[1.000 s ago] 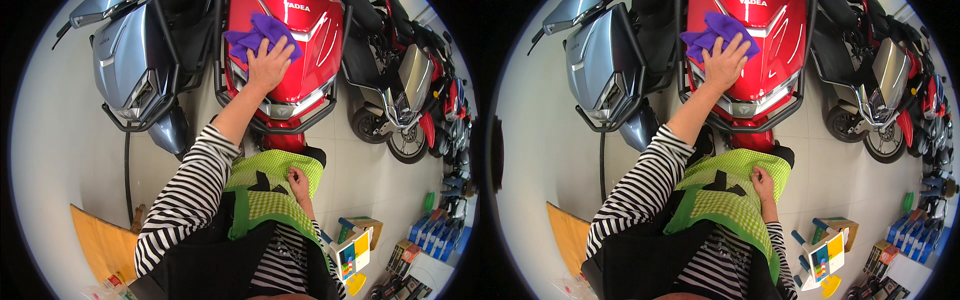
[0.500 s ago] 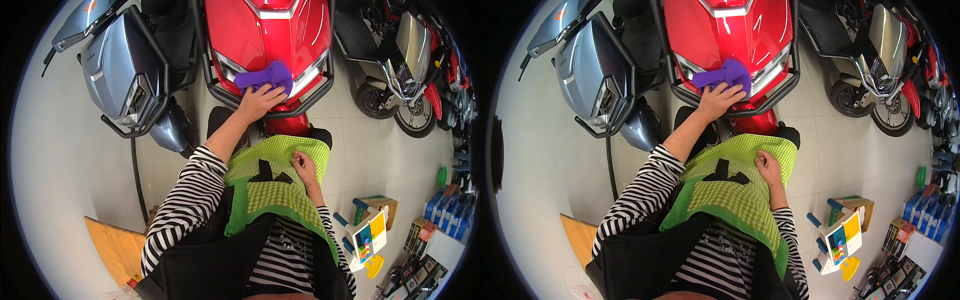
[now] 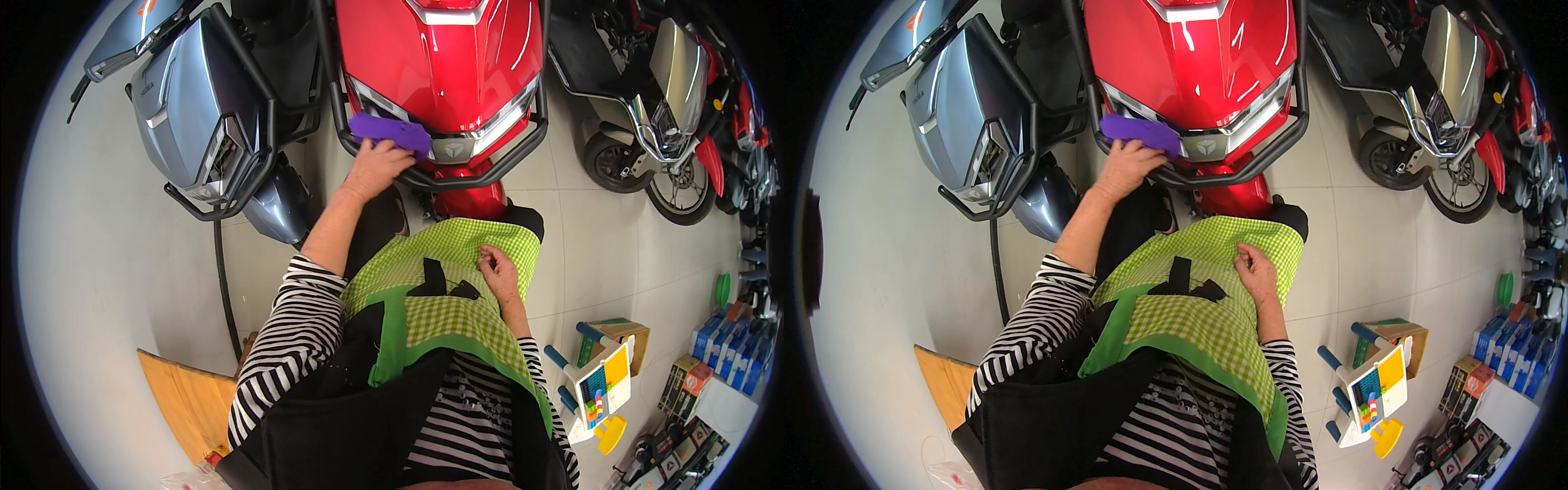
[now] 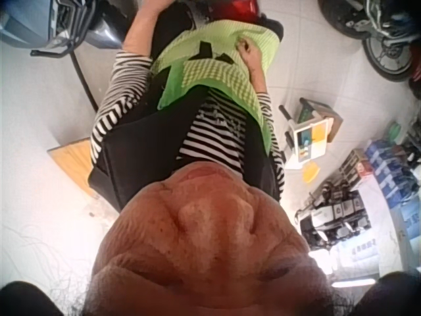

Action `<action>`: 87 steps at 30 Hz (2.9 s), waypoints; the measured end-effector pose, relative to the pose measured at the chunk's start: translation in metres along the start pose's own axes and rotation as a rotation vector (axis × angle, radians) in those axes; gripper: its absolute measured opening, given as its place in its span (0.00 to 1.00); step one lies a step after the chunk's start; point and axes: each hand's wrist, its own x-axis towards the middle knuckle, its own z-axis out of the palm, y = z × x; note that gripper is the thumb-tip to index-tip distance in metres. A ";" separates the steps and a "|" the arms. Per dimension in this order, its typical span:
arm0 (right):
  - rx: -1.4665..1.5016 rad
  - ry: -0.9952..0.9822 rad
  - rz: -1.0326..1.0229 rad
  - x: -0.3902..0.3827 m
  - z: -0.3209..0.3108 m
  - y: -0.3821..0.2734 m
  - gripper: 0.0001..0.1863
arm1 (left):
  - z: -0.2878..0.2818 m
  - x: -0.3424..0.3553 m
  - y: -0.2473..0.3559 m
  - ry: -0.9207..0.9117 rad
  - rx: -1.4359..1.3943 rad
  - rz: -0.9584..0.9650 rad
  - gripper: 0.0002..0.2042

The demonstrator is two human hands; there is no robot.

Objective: The person wipes the seats and body panels of several scooters with a purple cloth. They move a pink plastic stool aside to access a red scooter, then wipe its front fairing and side panels.

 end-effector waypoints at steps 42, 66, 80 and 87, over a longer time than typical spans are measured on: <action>0.572 -0.049 0.128 0.022 -0.001 -0.027 0.26 | 0.000 0.042 0.106 0.177 -2.577 -0.722 0.12; 0.893 0.289 -0.216 0.100 -0.037 -0.152 0.22 | -0.100 0.153 -0.078 0.700 -0.100 -0.443 0.20; 0.014 0.584 -0.399 0.178 0.034 -0.140 0.31 | -0.041 0.177 -0.062 0.389 0.119 -0.727 0.27; 0.207 0.803 -0.429 0.266 -0.030 -0.158 0.31 | -0.044 0.179 -0.059 0.379 0.102 -0.728 0.28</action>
